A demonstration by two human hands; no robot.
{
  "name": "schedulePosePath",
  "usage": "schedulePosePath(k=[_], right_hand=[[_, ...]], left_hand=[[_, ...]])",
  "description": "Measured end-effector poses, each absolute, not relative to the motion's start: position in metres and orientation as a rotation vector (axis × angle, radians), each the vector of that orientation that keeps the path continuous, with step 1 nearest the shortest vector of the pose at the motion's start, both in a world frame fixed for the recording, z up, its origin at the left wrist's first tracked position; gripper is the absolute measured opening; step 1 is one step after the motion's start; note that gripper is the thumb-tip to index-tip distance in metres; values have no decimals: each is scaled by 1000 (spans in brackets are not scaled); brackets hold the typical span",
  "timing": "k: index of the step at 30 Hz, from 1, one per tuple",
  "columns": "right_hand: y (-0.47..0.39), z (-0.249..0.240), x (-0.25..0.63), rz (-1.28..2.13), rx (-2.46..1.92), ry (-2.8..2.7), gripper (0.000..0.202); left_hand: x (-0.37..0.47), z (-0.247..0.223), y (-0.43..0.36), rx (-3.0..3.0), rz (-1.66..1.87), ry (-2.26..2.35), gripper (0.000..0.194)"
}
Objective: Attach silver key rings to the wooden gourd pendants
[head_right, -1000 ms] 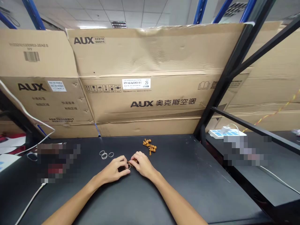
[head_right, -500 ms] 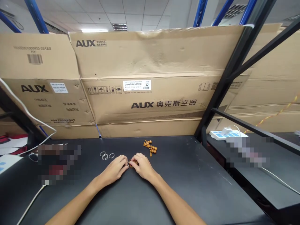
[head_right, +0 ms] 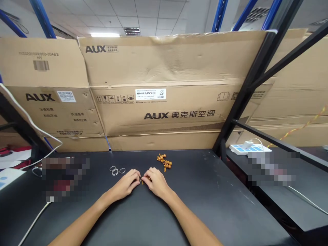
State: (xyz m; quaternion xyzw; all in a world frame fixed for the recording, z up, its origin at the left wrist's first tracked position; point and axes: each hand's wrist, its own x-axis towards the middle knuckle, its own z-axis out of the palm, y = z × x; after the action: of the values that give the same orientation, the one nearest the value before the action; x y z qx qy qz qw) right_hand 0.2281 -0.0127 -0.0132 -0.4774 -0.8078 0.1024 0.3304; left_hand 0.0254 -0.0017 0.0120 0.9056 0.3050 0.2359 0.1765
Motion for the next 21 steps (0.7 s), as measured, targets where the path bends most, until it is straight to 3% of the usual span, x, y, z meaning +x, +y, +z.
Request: schedulePosePath(k=[8, 11, 17, 21], right_hand=[[-19, -7, 232, 204, -1207, -2155, 18], [-19, -8, 230, 162, -1230, -2256, 9], [-12, -12, 235, 151, -1483, -2207, 51], [-12, -15, 241, 253, -1513, -2297, 64]], left_hand=[[28, 6, -8, 2709, 691, 1145, 14], [30, 4, -10, 2767, 647, 1170, 17], [23, -7, 1, 2729, 536, 1246, 48], [18, -10, 4, 2699, 430, 1234, 58]])
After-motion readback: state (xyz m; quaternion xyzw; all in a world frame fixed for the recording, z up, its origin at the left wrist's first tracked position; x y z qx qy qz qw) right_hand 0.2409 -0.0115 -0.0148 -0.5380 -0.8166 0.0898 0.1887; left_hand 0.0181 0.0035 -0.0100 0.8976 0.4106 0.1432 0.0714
